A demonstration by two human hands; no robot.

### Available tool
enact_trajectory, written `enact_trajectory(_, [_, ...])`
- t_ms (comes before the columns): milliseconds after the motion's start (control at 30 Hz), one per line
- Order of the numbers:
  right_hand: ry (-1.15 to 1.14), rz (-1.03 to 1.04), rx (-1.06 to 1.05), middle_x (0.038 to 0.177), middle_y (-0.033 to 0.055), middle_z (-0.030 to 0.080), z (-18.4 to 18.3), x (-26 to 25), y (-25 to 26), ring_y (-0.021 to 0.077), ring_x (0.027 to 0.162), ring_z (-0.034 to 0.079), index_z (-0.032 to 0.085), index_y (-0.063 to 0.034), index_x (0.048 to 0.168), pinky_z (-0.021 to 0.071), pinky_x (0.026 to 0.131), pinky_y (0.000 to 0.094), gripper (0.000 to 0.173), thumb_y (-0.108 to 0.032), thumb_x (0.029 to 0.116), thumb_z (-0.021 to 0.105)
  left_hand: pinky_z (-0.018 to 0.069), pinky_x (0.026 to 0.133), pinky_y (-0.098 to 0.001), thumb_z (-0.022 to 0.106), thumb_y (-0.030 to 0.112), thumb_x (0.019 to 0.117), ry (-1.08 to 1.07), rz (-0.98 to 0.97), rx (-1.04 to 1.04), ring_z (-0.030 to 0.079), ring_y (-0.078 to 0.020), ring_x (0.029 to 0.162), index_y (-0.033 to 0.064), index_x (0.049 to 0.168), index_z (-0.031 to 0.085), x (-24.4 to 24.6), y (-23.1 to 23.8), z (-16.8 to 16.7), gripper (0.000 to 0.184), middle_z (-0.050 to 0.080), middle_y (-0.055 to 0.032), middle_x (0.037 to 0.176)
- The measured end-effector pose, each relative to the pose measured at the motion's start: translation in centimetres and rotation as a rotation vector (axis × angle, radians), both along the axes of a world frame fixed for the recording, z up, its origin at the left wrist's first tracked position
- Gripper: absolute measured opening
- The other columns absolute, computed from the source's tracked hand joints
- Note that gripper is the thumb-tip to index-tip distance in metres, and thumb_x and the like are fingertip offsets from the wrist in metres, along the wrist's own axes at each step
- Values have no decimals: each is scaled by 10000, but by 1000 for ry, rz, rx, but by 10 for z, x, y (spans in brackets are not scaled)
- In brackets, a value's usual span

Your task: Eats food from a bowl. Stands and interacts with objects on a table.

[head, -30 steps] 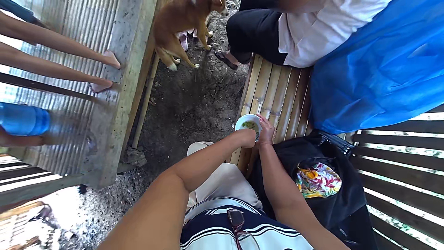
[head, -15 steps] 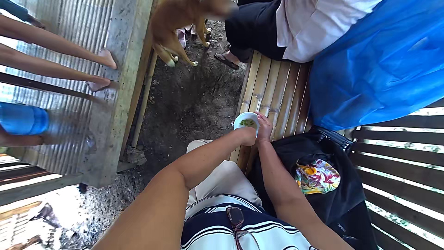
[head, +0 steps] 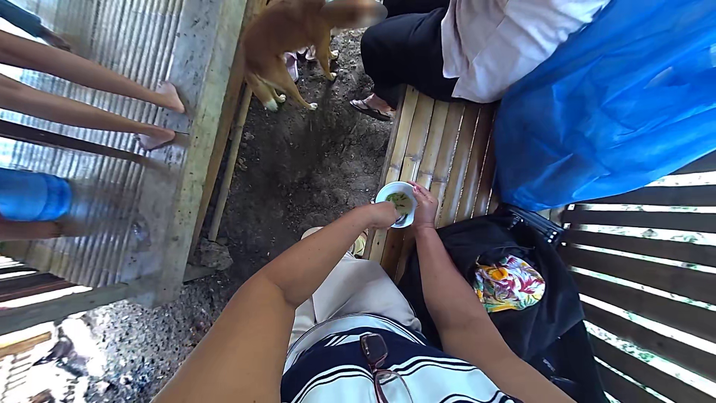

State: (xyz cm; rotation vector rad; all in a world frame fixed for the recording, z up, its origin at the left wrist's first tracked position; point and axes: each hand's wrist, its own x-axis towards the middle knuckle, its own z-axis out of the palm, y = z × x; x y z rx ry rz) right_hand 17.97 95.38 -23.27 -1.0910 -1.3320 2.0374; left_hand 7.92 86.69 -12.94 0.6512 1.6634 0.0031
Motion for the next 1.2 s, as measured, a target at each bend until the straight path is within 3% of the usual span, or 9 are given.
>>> enact_trajectory(33, [-1, -1, 3, 1172, 152, 717, 0, 0, 0, 162, 1091, 671, 698, 49, 1200, 532, 989, 342, 298, -72, 1047, 472, 388, 576, -327, 452, 139, 1076, 22, -50, 26, 446, -139, 618, 53, 1077, 670, 1, 0, 0, 234, 513, -41, 771])
enact_trajectory(100, [-6, -4, 10, 1175, 154, 716, 1, -1, 0, 160, 1093, 670, 697, 52, 1199, 531, 991, 341, 298, -69, 1044, 474, 500, 740, -458, 506, 79, 1035, 66, -196, 59, 592, -253, 799, 2, 1113, 685, 2, 5, 5, 209, 627, -141, 913])
enact_trajectory(167, [-16, -5, 17, 1187, 153, 715, 2, -1, 0, 159, 1108, 666, 701, 49, 1199, 523, 1002, 341, 300, -72, 1045, 473, 515, 859, -563, 543, 57, 1004, 94, -305, 80, 652, -354, 974, -28, 1110, 691, 4, 8, 11, 201, 674, -216, 1036])
enact_trajectory(233, [-20, -7, 14, 1193, 155, 714, 3, -1, 0, 161, 1116, 665, 700, 48, 1202, 521, 1005, 342, 301, -72, 1047, 471, 513, 895, -605, 560, 62, 997, 117, -383, 83, 659, -395, 1034, -33, 1111, 701, 6, 11, 18, 205, 683, -241, 1071])
enact_trajectory(533, [-22, -12, 15, 1205, 149, 715, -1, -1, 0, 157, 1132, 663, 706, 37, 1206, 521, 1011, 336, 301, -75, 1045, 476, 525, 857, -664, 615, 96, 952, 197, -594, 37, 670, -418, 1055, 0, 1110, 704, 11, 17, 29, 205, 693, -227, 1079])
enact_trajectory(767, [-17, -28, 7, 1184, 148, 722, -1, -1, -1, 160, 1112, 673, 711, 42, 1189, 530, 1000, 338, 289, -67, 1042, 487, 530, 783, -629, 637, 94, 948, 200, -846, 21, 669, -398, 975, -28, 970, 674, 10, 36, 41, 129, 671, -215, 1005])
enact_trajectory(1200, [-35, -12, 10, 1186, 143, 721, 2, -2, -1, 149, 1111, 668, 711, 36, 1192, 522, 999, 332, 300, -89, 1049, 479, 535, 783, -643, 659, 66, 918, 255, -806, 96, 674, -415, 1003, -37, 1075, 670, 26, 29, 37, 188, 681, -223, 1048])
